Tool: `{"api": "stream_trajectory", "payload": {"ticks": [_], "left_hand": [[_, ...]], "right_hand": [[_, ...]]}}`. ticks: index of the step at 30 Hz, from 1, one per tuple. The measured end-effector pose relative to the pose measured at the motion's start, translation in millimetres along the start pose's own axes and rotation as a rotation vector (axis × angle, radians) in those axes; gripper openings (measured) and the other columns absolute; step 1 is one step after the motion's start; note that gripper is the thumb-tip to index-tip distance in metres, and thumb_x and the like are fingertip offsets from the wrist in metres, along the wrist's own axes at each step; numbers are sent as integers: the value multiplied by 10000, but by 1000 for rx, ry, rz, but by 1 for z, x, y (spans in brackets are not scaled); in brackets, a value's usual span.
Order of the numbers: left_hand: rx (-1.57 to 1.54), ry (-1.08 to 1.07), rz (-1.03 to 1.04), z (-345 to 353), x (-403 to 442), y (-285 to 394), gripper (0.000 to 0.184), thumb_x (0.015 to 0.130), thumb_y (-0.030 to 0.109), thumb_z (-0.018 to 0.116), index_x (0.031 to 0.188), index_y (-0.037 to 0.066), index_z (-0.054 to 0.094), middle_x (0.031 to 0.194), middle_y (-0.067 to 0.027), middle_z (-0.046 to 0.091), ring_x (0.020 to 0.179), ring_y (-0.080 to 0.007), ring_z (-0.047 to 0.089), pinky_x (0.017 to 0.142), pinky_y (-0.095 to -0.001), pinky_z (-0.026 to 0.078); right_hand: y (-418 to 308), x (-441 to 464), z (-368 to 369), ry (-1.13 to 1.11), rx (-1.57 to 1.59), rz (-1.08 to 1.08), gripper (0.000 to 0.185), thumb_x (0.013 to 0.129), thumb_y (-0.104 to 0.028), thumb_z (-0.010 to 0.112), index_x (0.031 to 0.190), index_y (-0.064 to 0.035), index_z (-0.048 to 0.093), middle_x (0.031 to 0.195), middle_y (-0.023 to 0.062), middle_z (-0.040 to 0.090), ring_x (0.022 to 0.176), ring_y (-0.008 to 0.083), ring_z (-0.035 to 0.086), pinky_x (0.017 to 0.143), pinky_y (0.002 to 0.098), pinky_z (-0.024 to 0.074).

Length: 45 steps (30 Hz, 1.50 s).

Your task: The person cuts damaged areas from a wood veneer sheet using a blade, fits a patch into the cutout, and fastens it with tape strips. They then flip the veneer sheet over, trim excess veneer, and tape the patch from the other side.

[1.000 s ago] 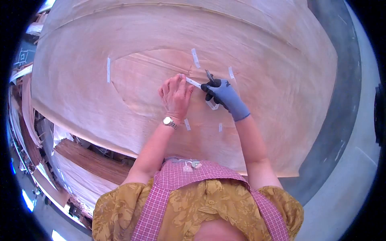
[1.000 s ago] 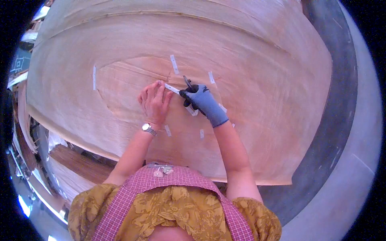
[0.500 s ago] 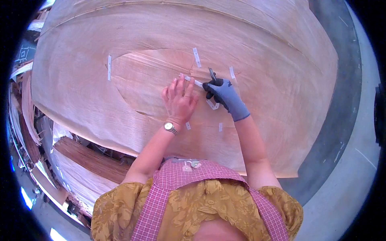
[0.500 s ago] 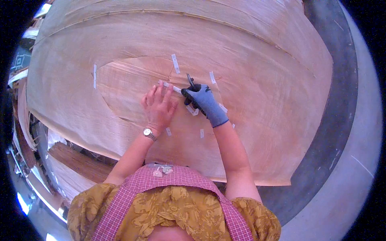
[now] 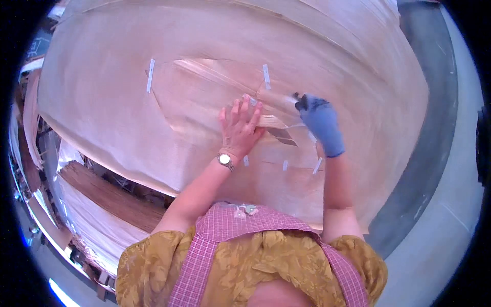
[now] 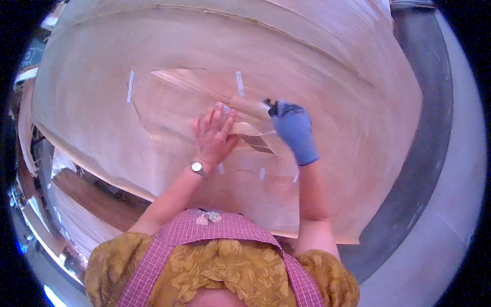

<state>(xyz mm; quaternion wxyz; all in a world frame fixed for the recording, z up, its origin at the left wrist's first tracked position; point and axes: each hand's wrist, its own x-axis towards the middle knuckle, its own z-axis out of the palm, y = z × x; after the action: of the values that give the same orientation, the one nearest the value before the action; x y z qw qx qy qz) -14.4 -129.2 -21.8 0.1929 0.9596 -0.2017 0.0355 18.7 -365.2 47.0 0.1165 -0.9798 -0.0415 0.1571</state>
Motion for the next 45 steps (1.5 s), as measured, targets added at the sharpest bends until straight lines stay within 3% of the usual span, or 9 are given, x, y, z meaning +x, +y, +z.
{"api": "stream_trajectory", "payload": {"ticks": [2,5,15,19,23,28,37,42,45], "left_hand": [[5,-45,-8,-4,1,2,767,751,481,730,1442,264,476,1514,-100,378,1349,-282,370,1075,-576,242],[-99,-40,-25,-10,2,2,836,748,494,735,1483,247,421,1522,-95,361,1355,-283,356,1087,-565,228],[-181,-318,256,-5,-9,11,913,824,538,644,1541,121,262,1629,-67,172,1518,-247,82,1216,-528,60],[-187,-377,259,1,-11,11,906,834,552,623,1549,138,249,1633,-56,163,1521,-234,67,1223,-514,43],[-235,-371,251,-7,-7,14,914,818,510,661,1551,147,252,1635,-61,160,1521,-249,76,1220,-524,42],[-233,-367,280,-14,-6,15,900,828,509,650,1550,145,254,1633,-71,162,1519,-263,79,1218,-525,49],[-87,40,-46,-27,48,-81,880,861,445,642,1537,47,244,1616,-132,203,1500,-311,163,1199,-528,118],[-101,60,0,-25,61,-112,799,875,364,622,1513,20,285,1582,-165,269,1468,-301,243,1193,-491,151],[-179,83,-21,-27,67,-120,694,877,259,607,1492,61,356,1547,-126,358,1391,-285,362,1126,-463,259]], "right_hand": [[0,6,-38,-202,1027,286,228,964,-263,601,1032,-47,632,847,81,694,646,140,621,538,295,484],[-8,-2,-32,-149,1339,358,306,978,-331,612,1075,-42,642,903,69,695,636,99,575,558,261,473],[-20,-36,12,-4,1523,495,304,984,-345,591,1075,-57,620,905,60,674,612,91,555,473,209,412],[21,-51,49,231,1920,386,276,988,-317,594,1172,-111,571,990,18,622,820,132,601,560,232,451],[59,-57,73,469,2052,662,242,962,-250,638,1176,-155,577,903,-23,620,736,100,580,517,225,439],[46,-65,19,666,1616,610,253,975,-252,621,1173,-98,591,809,-2,626,572,49,501,431,200,363],[-75,32,-16,35,1428,177,387,970,-182,615,1328,-40,577,836,68,720,463,54,466,418,216,361],[-130,111,13,-53,1528,92,276,938,-230,659,1110,-15,644,826,75,715,517,86,538,449,246,420],[-136,133,36,-179,1282,347,264,911,-247,679,993,2,653,813,81,708,534,115,574,459,261,448]]}}
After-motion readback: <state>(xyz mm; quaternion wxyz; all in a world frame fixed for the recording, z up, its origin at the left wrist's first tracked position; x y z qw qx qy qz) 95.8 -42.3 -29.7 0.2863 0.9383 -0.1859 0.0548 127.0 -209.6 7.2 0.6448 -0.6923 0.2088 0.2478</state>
